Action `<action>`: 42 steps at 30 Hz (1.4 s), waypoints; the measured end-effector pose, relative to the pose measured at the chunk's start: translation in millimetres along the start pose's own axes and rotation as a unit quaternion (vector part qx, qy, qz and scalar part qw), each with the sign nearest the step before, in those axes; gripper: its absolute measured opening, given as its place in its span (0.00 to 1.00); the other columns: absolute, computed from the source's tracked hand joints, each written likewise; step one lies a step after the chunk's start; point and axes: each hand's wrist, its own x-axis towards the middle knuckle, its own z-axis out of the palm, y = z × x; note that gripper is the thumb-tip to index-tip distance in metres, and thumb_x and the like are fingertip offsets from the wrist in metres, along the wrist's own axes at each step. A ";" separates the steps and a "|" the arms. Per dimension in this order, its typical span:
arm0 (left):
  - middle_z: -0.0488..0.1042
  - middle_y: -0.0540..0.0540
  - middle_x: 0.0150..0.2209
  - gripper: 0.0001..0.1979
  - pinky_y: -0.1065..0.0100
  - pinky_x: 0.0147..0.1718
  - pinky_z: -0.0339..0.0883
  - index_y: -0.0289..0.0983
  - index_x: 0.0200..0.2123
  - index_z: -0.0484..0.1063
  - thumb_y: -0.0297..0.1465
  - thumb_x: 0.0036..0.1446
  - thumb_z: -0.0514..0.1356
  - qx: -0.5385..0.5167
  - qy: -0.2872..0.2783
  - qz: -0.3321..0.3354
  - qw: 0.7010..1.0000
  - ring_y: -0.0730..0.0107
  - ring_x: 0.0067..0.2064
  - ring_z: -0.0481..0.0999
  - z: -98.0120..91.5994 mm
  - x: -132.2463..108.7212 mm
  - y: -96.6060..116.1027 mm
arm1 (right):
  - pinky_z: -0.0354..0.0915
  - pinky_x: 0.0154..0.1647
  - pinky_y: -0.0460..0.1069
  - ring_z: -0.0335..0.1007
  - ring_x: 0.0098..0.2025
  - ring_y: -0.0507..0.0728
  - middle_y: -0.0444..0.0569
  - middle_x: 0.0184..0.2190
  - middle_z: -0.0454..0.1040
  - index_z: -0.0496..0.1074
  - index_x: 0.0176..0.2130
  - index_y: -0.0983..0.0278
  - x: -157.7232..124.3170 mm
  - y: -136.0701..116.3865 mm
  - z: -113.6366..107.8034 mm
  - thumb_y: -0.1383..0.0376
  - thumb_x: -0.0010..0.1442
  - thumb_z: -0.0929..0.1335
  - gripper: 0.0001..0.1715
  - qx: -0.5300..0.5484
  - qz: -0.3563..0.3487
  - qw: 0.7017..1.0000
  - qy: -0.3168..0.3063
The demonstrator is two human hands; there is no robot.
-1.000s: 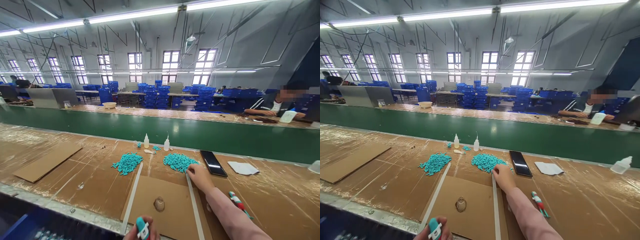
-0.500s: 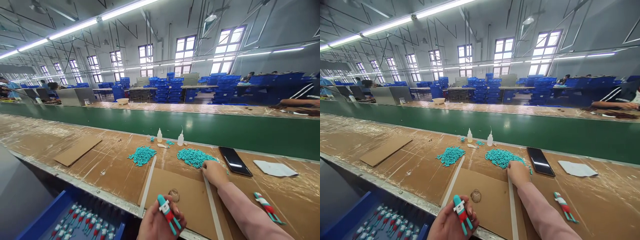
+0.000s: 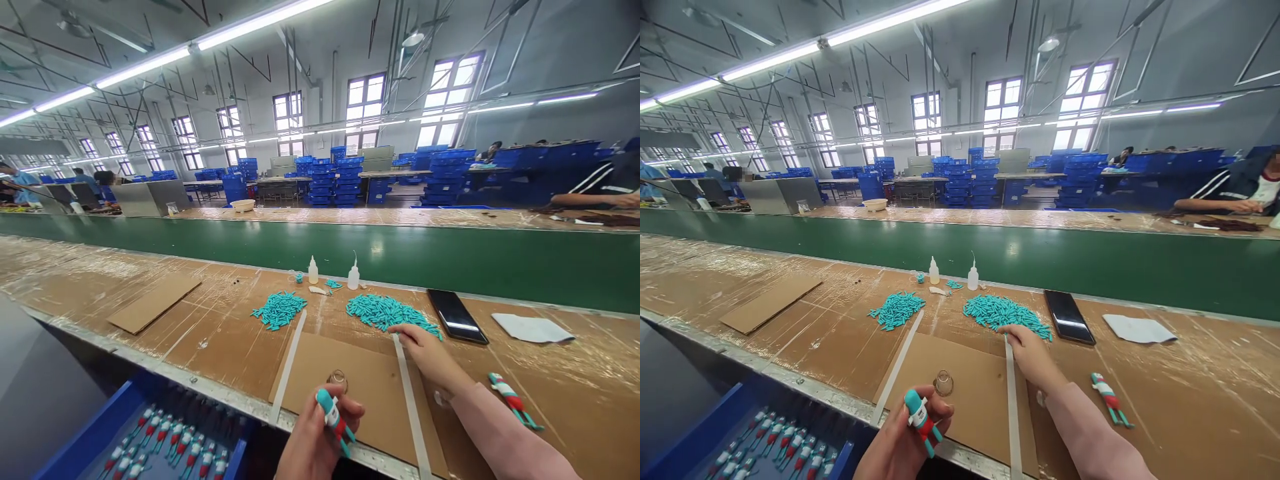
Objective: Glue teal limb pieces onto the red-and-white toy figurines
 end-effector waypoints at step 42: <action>0.79 0.44 0.28 0.22 0.75 0.31 0.70 0.37 0.30 0.75 0.36 0.27 0.75 0.045 0.328 0.075 0.941 0.70 0.31 0.77 -30.7 -26.8 4.7 | 0.51 0.33 0.51 0.52 0.33 0.57 0.50 0.29 0.63 0.71 0.30 0.67 -43.4 -68.9 53.0 0.78 0.61 0.57 0.18 -0.121 -0.428 0.895 0.024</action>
